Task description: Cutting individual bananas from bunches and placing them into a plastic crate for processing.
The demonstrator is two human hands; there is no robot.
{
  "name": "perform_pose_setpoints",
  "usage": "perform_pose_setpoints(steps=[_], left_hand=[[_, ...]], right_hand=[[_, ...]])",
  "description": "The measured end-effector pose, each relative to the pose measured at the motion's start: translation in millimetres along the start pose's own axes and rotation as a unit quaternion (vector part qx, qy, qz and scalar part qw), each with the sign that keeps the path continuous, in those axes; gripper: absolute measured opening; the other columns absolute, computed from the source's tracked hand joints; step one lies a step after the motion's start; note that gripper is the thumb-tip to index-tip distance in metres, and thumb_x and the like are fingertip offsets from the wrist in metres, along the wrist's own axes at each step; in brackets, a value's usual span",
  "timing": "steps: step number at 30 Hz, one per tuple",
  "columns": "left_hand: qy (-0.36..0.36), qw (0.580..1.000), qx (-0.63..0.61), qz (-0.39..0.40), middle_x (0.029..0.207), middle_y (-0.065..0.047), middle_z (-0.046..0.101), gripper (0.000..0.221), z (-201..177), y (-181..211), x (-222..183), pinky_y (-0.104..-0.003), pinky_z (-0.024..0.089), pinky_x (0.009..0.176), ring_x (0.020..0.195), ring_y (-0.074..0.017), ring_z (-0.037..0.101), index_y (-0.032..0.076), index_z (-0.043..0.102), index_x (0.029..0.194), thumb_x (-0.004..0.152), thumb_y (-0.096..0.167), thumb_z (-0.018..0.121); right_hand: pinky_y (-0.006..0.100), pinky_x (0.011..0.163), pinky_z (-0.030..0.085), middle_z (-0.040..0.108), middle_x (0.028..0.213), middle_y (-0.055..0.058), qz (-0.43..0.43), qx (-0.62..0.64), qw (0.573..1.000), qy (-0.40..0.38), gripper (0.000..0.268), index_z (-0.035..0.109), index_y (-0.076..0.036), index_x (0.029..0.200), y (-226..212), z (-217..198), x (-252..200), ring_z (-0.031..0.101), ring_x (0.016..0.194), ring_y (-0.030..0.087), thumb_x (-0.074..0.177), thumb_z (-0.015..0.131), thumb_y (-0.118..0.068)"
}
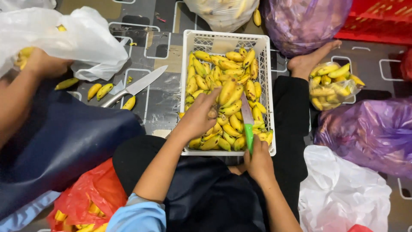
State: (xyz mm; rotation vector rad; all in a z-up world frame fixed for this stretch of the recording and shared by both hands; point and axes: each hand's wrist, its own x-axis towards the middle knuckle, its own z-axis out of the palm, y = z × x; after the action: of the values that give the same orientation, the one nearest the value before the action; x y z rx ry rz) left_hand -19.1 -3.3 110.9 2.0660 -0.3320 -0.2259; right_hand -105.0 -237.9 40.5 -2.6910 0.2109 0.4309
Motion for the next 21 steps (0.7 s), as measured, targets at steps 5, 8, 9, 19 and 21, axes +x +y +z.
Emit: perform_pose_setpoints(steps=[5,8,9,19,21], left_hand=[[-0.077,0.983,0.16,-0.042,0.102,-0.028,0.056,0.053,9.6,6.3,11.4,-0.053,0.052,0.079,0.095,-0.0486,0.061,-0.006,0.04,0.118,0.073,0.005,0.066],[-0.069,0.963,0.26,-0.03,0.091,-0.015,0.06,0.038,29.7,-34.4,21.1,-0.049,0.053,0.074,0.087,-0.0406,0.064,0.002,0.053,0.103,0.072,0.017,0.069],[-0.07,0.962,0.261,-0.034,0.091,-0.015,0.06,0.038,30.0,-36.0,18.9,-0.049,0.053,0.074,0.087,-0.0406,0.064,0.002,0.053,0.103,0.072,0.017,0.069],[0.137,0.946,0.289,0.045,0.08,-0.008,0.066,0.036,52.8,-60.6,-9.6,-0.036,0.037,0.085,0.08,-0.0271,0.067,0.012,0.062,0.111,0.077,0.022,0.067],[0.17,0.944,0.273,0.071,0.078,-0.008,0.066,0.034,62.4,-68.6,-10.3,-0.036,0.037,0.085,0.078,-0.026,0.066,0.011,0.063,0.108,0.075,0.018,0.069]], right_hand=[[0.06,0.087,0.047,0.062,0.105,0.031,0.087,0.16,0.982,-0.057,0.047,0.043,-0.012,0.131,27.4,-12.3,13.2,0.059,0.101,0.053,0.089,0.043,-0.035],[0.03,0.032,0.033,0.039,0.069,0.008,0.099,0.516,0.851,-0.013,0.042,0.046,0.004,0.117,55.7,5.2,14.5,0.037,0.043,0.017,0.083,0.041,-0.021],[0.03,0.032,0.033,0.039,0.069,0.008,0.1,0.516,0.85,-0.017,0.042,0.046,0.004,0.117,40.7,-7.4,2.9,0.037,0.043,0.017,0.083,0.041,-0.021],[0.043,0.051,0.049,0.063,0.063,0.013,-0.131,0.219,0.962,0.099,0.03,0.052,-0.009,0.114,-17.6,-21.2,-26.5,0.065,0.059,0.034,0.091,0.053,-0.028],[0.045,0.053,0.048,0.061,0.066,0.016,-0.128,0.177,0.972,0.081,0.032,0.053,-0.01,0.116,-25.7,-20.2,-24.1,0.064,0.063,0.038,0.09,0.053,-0.03]])
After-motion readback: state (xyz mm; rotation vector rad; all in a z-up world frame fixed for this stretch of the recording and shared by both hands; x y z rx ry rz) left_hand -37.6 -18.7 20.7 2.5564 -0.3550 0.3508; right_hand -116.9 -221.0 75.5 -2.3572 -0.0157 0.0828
